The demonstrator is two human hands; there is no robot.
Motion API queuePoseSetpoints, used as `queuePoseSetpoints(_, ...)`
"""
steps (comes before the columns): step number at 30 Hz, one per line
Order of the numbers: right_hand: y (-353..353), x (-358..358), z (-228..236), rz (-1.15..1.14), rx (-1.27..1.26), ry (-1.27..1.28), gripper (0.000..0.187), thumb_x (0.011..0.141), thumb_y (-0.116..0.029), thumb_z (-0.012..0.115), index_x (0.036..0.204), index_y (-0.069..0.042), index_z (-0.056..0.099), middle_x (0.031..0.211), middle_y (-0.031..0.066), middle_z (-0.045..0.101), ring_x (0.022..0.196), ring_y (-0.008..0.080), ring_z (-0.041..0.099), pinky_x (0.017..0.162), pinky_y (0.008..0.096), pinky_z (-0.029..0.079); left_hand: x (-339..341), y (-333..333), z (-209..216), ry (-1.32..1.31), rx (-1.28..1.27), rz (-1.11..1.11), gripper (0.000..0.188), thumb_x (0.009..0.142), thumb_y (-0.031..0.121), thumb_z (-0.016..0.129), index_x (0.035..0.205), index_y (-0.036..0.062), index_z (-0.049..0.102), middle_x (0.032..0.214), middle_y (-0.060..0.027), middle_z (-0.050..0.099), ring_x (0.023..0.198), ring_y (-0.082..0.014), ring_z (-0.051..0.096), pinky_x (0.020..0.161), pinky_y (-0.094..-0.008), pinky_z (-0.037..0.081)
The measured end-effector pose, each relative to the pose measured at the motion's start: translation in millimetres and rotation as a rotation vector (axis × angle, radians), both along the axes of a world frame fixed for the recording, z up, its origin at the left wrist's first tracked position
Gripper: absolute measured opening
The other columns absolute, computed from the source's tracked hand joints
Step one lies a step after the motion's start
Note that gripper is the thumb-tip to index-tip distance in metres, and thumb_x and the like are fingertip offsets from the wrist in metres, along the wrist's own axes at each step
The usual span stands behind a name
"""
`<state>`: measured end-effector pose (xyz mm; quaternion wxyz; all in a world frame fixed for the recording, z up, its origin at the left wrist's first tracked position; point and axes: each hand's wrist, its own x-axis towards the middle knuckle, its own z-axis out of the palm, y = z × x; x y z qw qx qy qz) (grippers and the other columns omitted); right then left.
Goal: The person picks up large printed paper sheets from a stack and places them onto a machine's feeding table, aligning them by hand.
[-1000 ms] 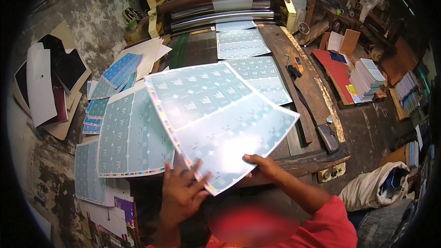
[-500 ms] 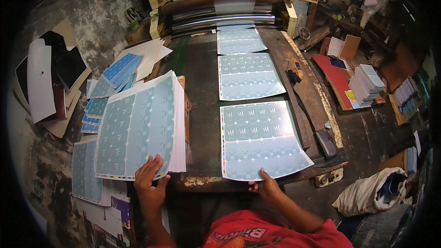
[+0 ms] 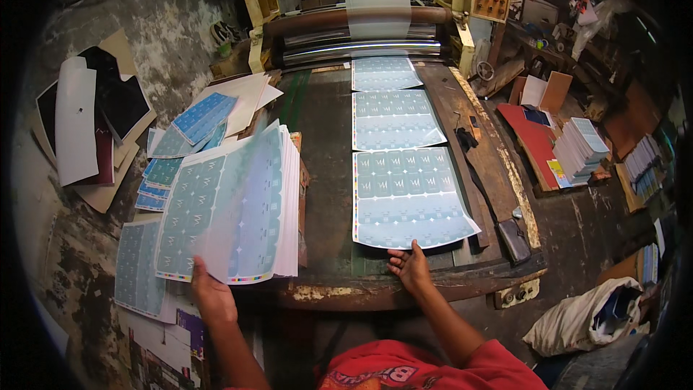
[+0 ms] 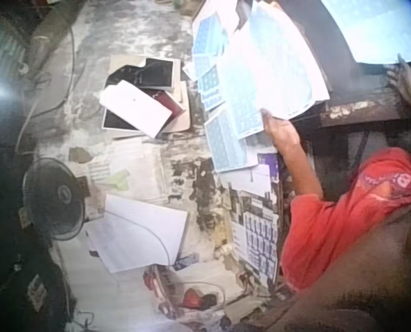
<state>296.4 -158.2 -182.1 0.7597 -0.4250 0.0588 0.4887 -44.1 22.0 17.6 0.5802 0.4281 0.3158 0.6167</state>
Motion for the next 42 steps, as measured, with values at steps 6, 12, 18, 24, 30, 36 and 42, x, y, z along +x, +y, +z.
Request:
queuePoseSetpoints(6,-6.3,-23.1,35.0,0.011,0.028,0.037,0.061,0.097,-0.052,0.047,0.134,-0.003,0.040,0.125,0.0159,0.056,0.086,0.0223,0.060,0.085,0.0445,0.052,21.4,-44.1,22.4,0.674,0.340,-0.050,0.033,0.100,0.031,0.053,0.106,0.0039,0.069,0.110,-0.0123,0.069,0.107,-0.0278,0.063,0.108,-0.0400,0.034)
queuePoseSetpoints(12,-43.0,-36.4,122.1,0.456,0.508,-0.160,0.073,0.089,-0.046,0.063,0.141,-0.004,0.034,0.126,0.0159,0.055,0.097,0.0231,0.063,0.082,0.0395,0.055,42.9,-74.5,40.3,1.026,1.018,-0.579,0.031,0.091,0.042,0.061,0.107,0.0176,0.073,0.118,-0.0029,0.069,0.124,-0.0329,0.055,0.115,-0.0572,0.014)
queuePoseSetpoints(18,-62.1,-41.0,88.5,0.357,0.258,0.021,0.046,0.087,-0.021,0.067,0.124,-0.002,0.047,0.099,0.0100,0.062,0.082,0.0209,0.063,0.060,0.0302,0.050,41.9,-77.9,36.5,1.251,1.065,-0.331,0.063,0.081,0.060,0.064,0.120,0.0108,0.066,0.139,-0.0134,0.054,0.141,-0.0432,0.031,0.114,-0.0633,0.007)
queuePoseSetpoints(24,-113.7,-67.2,5.0,0.332,-0.025,0.051,0.042,0.097,-0.033,0.053,0.116,0.004,0.050,0.079,0.0143,0.063,0.069,0.0235,0.062,0.066,0.0364,0.052,26.4,-35.9,21.8,1.207,0.770,-0.148,0.051,0.086,0.039,0.069,0.123,0.0051,0.063,0.131,-0.0129,0.061,0.133,-0.0356,0.046,0.110,-0.0514,0.031)
queuePoseSetpoints(30,-151.1,-99.1,12.1,0.274,-0.188,-0.055,0.045,0.099,-0.037,0.051,0.122,0.002,0.047,0.088,0.0179,0.066,0.076,0.0254,0.066,0.070,0.0341,0.053,31.5,-37.9,17.4,1.091,0.651,-0.099,0.039,0.090,0.034,0.066,0.116,0.0044,0.068,0.124,-0.0115,0.065,0.126,-0.0323,0.054,0.108,-0.0457,0.034)
queuePoseSetpoints(36,-145.4,-88.3,3.5,0.248,-0.095,0.041,0.057,0.100,-0.047,0.043,0.124,0.004,0.047,0.094,0.0215,0.067,0.074,0.0242,0.064,0.079,0.0397,0.053,26.6,-34.7,28.8,1.029,0.599,-0.212,0.037,0.094,0.032,0.062,0.117,0.0039,0.068,0.123,-0.0127,0.066,0.127,-0.0312,0.052,0.108,-0.0429,0.034)
queuePoseSetpoints(42,-117.8,-59.4,2.4,0.199,-0.053,0.067,0.067,0.099,-0.056,0.035,0.122,0.006,0.049,0.096,0.0220,0.066,0.078,0.0260,0.064,0.084,0.0446,0.052,20.8,-28.6,18.7,0.722,0.127,-0.193,0.033,0.098,0.028,0.058,0.108,-0.0017,0.068,0.116,-0.0133,0.067,0.121,-0.0267,0.055,0.105,-0.0376,0.038)
